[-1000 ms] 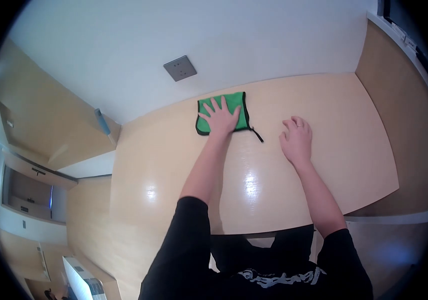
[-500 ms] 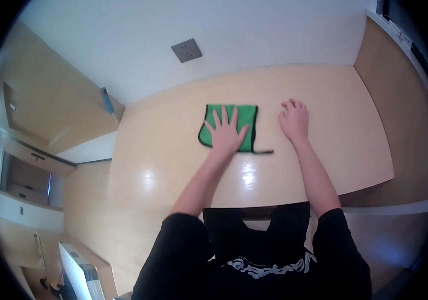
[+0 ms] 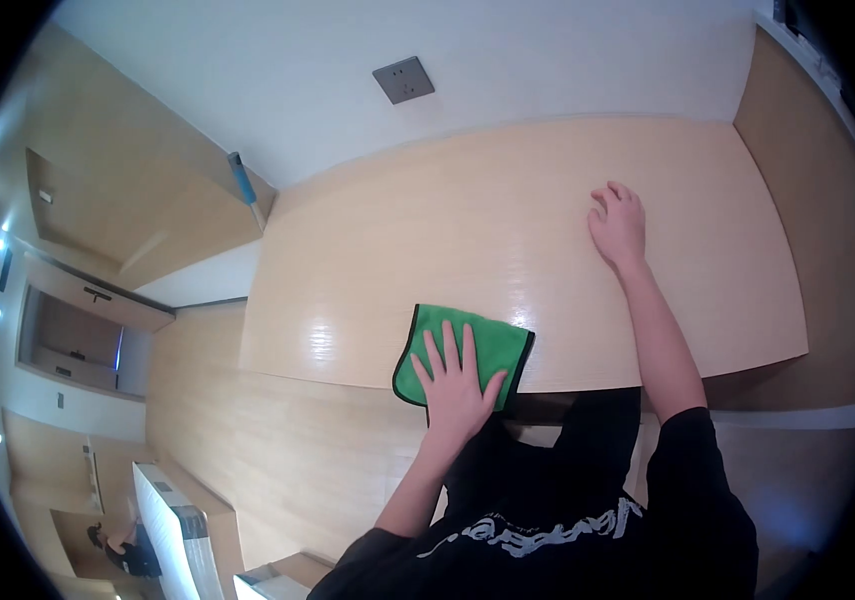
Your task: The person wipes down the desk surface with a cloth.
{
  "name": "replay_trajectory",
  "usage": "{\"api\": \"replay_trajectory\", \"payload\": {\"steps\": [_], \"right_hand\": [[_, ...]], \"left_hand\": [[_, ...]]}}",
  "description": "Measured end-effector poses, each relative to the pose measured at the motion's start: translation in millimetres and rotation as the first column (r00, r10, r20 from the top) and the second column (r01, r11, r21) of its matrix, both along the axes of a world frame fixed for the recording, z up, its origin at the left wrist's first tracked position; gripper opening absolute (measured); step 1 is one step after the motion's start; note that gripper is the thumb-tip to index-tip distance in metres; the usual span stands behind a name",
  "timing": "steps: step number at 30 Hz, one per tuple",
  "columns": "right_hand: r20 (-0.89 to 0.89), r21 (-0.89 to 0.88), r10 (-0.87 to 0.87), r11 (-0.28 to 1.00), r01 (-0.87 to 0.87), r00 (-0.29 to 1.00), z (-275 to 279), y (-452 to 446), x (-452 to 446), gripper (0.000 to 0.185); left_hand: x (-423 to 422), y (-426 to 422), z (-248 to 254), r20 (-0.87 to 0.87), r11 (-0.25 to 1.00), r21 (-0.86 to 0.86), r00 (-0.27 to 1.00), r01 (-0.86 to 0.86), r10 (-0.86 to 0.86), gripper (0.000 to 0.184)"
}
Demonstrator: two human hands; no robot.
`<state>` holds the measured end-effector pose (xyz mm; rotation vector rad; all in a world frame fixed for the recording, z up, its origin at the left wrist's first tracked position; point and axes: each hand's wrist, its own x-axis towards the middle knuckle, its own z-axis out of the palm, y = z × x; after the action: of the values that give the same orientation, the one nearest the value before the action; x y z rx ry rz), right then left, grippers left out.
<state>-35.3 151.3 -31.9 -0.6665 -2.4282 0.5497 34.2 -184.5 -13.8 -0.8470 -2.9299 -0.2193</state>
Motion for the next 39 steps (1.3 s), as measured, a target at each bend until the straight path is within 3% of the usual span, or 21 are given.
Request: {"api": "replay_trajectory", "payload": {"steps": [10, 19, 24, 29, 33, 35, 39], "right_hand": [[0.029, -0.022, -0.024, 0.999, 0.024, 0.999, 10, -3, 8, 0.030], [0.022, -0.044, -0.083, 0.995, 0.084, 0.996, 12, -5, 2, 0.031], [-0.041, 0.044, -0.063, 0.997, 0.065, 0.997, 8, -4, 5, 0.030], [-0.033, 0.042, -0.073, 0.996, 0.075, 0.997, 9, -2, 1, 0.029], [0.009, 0.010, -0.073, 0.997, 0.073, 0.997, 6, -1, -5, 0.028], [-0.012, 0.001, -0.049, 0.999, 0.049, 0.999, 3, 3, -7, 0.028], [0.011, -0.015, -0.039, 0.999, 0.039, 0.999, 9, 0, -3, 0.028]], "left_hand": [[-198, 84, -13, -0.035, 0.998, -0.045, 0.998, -0.048, 0.046, 0.084], [-351, 182, -2, 0.019, 0.940, 0.051, 0.942, -0.336, 0.336, 0.087], [-349, 183, -7, 0.020, 0.933, 0.076, 0.937, -0.351, 0.350, 0.084], [-310, 155, -15, -0.066, 0.983, 0.102, 0.985, -0.152, 0.159, 0.075], [-230, 100, -25, -0.173, 1.000, 0.021, 0.985, 0.003, 0.000, 0.069], [-177, 61, -24, -0.157, 0.990, 0.082, 0.983, 0.112, -0.098, 0.069], [-76, -8, -1, -0.102, 0.992, 0.038, 0.988, 0.123, -0.119, 0.070]]}}
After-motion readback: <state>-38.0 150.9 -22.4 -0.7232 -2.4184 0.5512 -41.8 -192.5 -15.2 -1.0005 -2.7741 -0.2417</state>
